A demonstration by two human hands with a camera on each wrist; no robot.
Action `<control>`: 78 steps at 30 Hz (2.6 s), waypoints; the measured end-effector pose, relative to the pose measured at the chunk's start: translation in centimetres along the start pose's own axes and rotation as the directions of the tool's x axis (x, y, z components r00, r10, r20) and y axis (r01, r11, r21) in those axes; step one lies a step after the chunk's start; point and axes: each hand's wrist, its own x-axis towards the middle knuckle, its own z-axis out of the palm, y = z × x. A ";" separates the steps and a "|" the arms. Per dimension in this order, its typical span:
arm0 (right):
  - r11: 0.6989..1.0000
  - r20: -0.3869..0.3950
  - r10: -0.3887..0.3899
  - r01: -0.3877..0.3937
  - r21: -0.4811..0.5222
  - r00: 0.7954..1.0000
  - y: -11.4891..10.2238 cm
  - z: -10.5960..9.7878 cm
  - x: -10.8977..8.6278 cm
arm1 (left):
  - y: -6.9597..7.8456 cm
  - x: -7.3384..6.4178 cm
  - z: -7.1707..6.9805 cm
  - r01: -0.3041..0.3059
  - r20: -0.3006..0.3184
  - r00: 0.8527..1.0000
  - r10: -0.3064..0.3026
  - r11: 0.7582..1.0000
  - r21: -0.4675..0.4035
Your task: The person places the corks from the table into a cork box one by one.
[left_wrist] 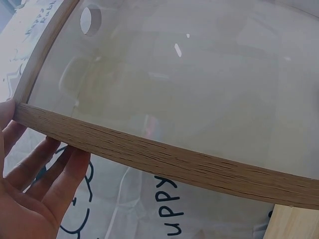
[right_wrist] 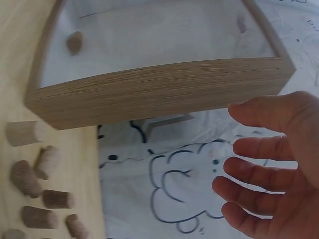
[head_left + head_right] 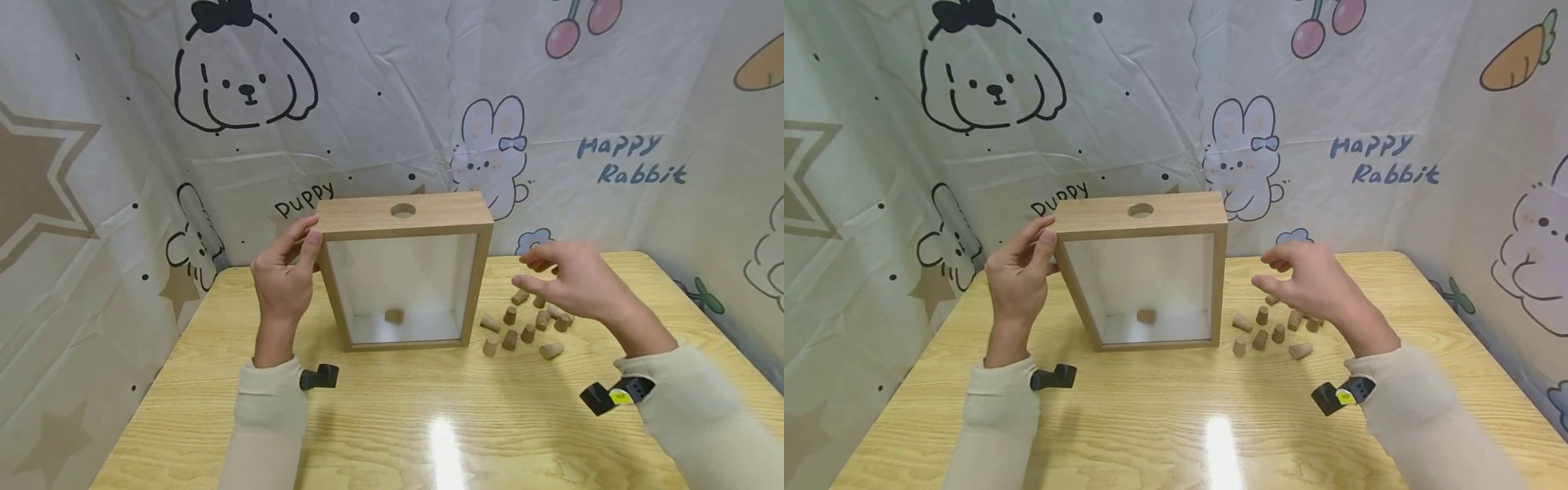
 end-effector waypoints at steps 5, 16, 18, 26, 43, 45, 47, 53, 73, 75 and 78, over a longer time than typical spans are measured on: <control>0.998 0.047 0.062 -0.062 0.011 0.997 0.4 1.5 -0.8 | 0.0 0.0 0.0 0.006 0.001 1.000 -0.006 1.000 -0.005; 0.993 0.142 0.108 -0.114 0.033 0.984 1.8 4.9 -2.3 | 0.1 0.0 0.0 0.003 0.001 1.000 -0.003 1.000 -0.003; 0.993 0.147 0.109 -0.115 0.031 0.983 2.0 5.6 -2.6 | 0.1 0.0 0.0 0.005 0.001 1.000 -0.005 1.000 -0.007; 0.990 0.157 0.121 -0.131 0.056 0.980 2.6 7.8 -3.4 | -0.2 0.0 -0.1 0.003 0.003 1.000 -0.004 1.000 0.018; 0.989 0.183 0.114 -0.129 0.074 0.977 2.9 11.2 -4.8 | -0.1 0.0 -0.1 0.011 0.003 1.000 -0.011 1.000 0.011; 0.990 0.186 0.114 -0.128 0.063 0.976 2.9 11.5 -4.9 | -0.1 0.0 -0.1 0.012 0.004 1.000 -0.012 1.000 0.010; 0.990 0.190 0.114 -0.128 0.064 0.975 2.8 11.7 -5.0 | -0.1 -0.1 -0.1 0.012 0.004 1.000 -0.012 1.000 0.008; 0.989 0.194 0.119 -0.134 0.065 0.974 2.7 11.9 -4.9 | -0.2 -0.1 -0.1 0.002 0.006 1.000 -0.002 1.000 0.006; 0.988 0.148 0.150 -0.154 0.019 0.977 2.6 10.9 -4.4 | -0.1 -0.1 -0.1 0.010 0.004 1.000 -0.010 1.000 0.006; 0.991 0.128 0.134 -0.136 0.004 0.983 2.5 10.5 -4.2 | -0.1 -0.1 -0.1 0.012 0.004 1.000 -0.012 1.000 0.006; 0.992 0.113 0.128 -0.129 0.005 0.985 2.4 9.6 -3.7 | -0.1 -0.1 -0.1 0.016 0.004 1.000 -0.016 1.000 0.005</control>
